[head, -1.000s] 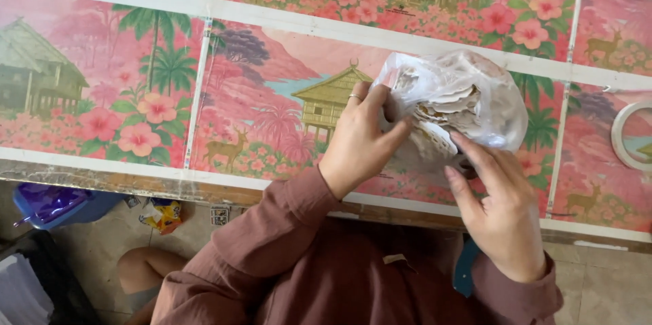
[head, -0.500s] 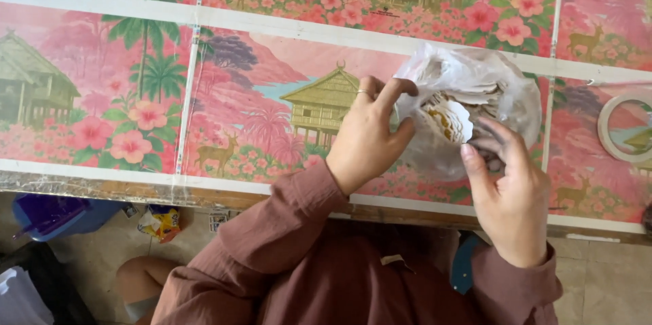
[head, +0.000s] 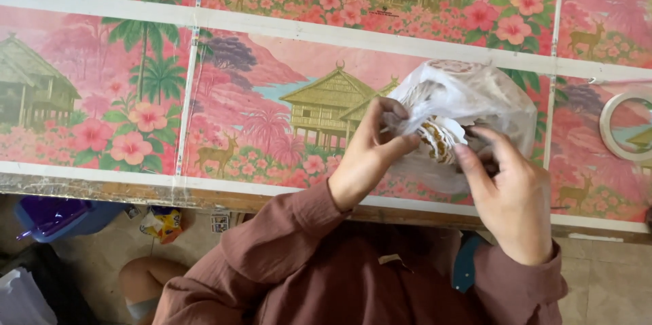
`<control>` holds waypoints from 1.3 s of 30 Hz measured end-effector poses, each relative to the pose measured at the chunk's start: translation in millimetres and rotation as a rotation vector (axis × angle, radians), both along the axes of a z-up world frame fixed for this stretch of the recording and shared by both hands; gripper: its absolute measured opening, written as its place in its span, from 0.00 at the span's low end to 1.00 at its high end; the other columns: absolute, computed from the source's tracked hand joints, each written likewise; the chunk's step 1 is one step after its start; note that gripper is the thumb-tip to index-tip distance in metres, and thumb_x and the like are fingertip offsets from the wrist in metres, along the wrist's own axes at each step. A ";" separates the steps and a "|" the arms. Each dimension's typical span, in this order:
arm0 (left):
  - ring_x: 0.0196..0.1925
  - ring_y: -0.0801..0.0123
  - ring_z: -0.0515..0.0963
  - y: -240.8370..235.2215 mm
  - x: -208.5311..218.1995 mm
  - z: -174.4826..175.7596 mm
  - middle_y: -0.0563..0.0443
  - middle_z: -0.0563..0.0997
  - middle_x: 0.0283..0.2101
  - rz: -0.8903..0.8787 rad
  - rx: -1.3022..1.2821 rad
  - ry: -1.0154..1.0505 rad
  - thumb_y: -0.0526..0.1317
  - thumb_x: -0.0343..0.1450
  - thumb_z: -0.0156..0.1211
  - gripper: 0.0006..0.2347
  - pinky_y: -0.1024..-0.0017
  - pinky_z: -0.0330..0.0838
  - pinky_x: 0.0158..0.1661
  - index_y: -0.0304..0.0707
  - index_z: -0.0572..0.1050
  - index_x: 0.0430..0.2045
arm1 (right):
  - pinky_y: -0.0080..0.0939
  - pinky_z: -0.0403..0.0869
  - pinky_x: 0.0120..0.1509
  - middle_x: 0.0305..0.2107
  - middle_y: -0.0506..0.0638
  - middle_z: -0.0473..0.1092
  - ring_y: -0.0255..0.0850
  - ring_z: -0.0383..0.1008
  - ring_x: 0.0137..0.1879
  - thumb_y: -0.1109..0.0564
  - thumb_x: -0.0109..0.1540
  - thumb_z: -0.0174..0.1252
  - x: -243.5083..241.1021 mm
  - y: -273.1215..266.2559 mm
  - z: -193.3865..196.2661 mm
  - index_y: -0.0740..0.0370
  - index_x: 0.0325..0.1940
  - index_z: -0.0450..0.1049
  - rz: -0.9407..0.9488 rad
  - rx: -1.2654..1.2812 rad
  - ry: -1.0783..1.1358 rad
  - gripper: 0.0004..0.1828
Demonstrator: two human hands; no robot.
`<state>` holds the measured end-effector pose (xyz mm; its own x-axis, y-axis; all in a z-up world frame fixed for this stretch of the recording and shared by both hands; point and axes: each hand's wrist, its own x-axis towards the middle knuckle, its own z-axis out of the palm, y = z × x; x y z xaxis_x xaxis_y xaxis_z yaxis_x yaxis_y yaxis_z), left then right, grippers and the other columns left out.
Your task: The person is manually assembling decorative envelopes by folding the flaps and then sorting through a bag of small circular stickers.
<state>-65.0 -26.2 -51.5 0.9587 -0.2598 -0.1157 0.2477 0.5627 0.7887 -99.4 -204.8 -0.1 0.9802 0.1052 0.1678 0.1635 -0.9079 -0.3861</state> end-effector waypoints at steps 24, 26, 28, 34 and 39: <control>0.25 0.60 0.74 -93.1 38.1 -41.9 0.48 0.74 0.31 -0.019 0.596 -0.196 0.35 0.64 0.46 0.15 0.65 0.64 0.30 0.42 0.60 0.45 | 0.44 0.70 0.53 0.43 0.61 0.71 0.46 0.71 0.48 0.56 0.66 0.66 10.1 -90.5 -38.8 0.73 0.50 0.68 -0.279 0.395 -0.374 0.19; 0.41 0.62 0.80 -105.6 46.8 -39.6 0.41 0.71 0.48 -0.176 0.448 -0.093 0.51 0.65 0.48 0.27 0.68 0.73 0.43 0.36 0.56 0.56 | 0.23 0.58 0.28 0.36 0.49 0.70 0.27 0.63 0.28 0.56 0.56 0.67 14.1 -94.5 -40.4 0.56 0.42 0.66 -0.557 1.258 -0.417 0.17; 0.36 0.66 0.74 -95.3 42.8 -22.7 0.43 0.68 0.46 -0.075 0.475 -0.159 0.50 0.66 0.49 0.26 0.69 0.72 0.38 0.35 0.57 0.56 | 0.20 0.59 0.25 0.32 0.44 0.70 0.25 0.62 0.24 0.54 0.55 0.66 6.9 -92.0 -47.4 0.56 0.46 0.68 -0.518 1.470 -0.254 0.19; 0.63 0.56 0.55 -53.0 19.8 -17.2 0.39 0.57 0.61 -0.121 -0.008 -0.423 0.45 0.71 0.54 0.30 0.57 0.53 0.61 0.34 0.48 0.65 | 0.20 0.56 0.28 0.18 0.39 0.58 0.27 0.55 0.21 0.49 0.56 0.64 0.9 -12.6 -42.1 0.55 0.32 0.68 -0.587 1.934 0.151 0.13; 0.73 0.52 0.42 -35.2 12.9 -31.3 0.36 0.42 0.71 -0.358 -0.222 -0.379 0.35 0.66 0.61 0.42 0.55 0.43 0.68 0.41 0.35 0.69 | 0.22 0.69 0.34 0.40 0.50 0.73 0.31 0.71 0.33 0.52 0.60 0.57 0.9 34.5 -43.5 0.55 0.47 0.71 -0.457 1.941 0.329 0.13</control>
<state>-52.0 -61.4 -82.8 0.7699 -0.5555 0.3139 0.1764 0.6581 0.7320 -98.5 -170.3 -43.5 0.8883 -0.1753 -0.4246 -0.1795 0.7184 -0.6721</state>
